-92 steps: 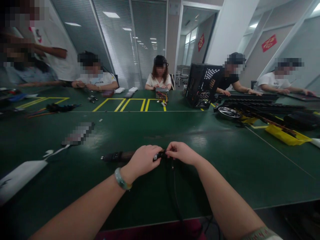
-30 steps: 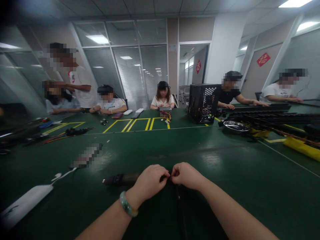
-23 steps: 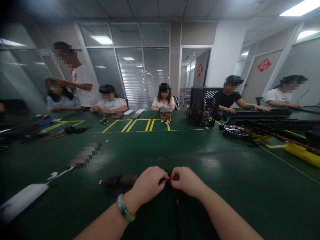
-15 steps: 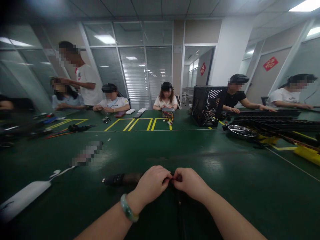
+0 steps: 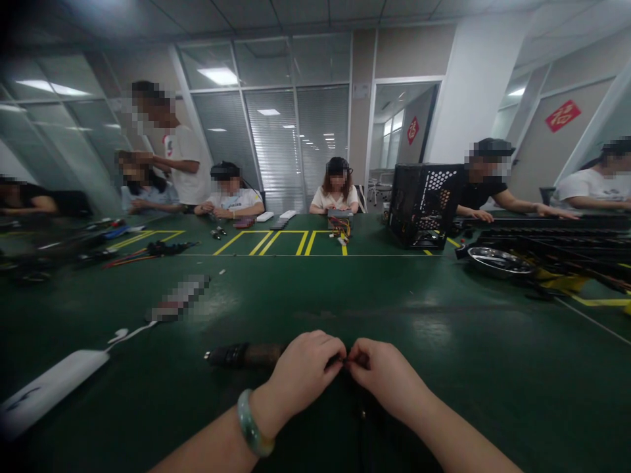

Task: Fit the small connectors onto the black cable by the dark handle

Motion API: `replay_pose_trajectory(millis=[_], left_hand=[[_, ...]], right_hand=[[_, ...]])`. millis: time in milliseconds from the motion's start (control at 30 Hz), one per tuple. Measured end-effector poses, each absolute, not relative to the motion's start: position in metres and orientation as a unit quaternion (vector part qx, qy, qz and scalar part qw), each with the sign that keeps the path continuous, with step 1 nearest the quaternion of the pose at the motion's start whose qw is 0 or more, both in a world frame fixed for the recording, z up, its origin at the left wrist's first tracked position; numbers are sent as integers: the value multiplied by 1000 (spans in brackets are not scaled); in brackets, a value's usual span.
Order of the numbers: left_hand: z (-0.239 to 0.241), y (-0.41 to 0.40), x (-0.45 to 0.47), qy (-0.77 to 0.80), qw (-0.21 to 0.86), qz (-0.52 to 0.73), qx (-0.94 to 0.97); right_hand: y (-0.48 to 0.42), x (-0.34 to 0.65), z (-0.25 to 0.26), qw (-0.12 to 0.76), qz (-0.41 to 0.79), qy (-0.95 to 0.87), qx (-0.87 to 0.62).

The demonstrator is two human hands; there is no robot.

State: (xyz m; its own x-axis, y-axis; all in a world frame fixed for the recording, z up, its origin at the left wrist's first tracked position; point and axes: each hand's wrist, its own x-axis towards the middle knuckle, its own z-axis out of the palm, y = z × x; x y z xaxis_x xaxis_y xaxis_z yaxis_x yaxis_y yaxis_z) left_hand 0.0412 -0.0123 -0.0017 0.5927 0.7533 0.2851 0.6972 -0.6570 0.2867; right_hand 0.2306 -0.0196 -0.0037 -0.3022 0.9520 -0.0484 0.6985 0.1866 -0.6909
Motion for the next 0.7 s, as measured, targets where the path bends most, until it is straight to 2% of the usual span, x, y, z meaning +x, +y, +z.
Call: replay_pose_trajectory(millis=[300, 533, 700], left_hand=[[-4, -13, 41, 411, 79, 215, 882], [-5, -12, 42, 411, 73, 215, 883], [0, -14, 42, 418, 72, 202, 883]], right_hand=[[-20, 233, -5, 169, 352, -722, -571], [-14, 233, -15, 221, 360, -693, -584], [-10, 237, -17, 209, 376, -706, -562]])
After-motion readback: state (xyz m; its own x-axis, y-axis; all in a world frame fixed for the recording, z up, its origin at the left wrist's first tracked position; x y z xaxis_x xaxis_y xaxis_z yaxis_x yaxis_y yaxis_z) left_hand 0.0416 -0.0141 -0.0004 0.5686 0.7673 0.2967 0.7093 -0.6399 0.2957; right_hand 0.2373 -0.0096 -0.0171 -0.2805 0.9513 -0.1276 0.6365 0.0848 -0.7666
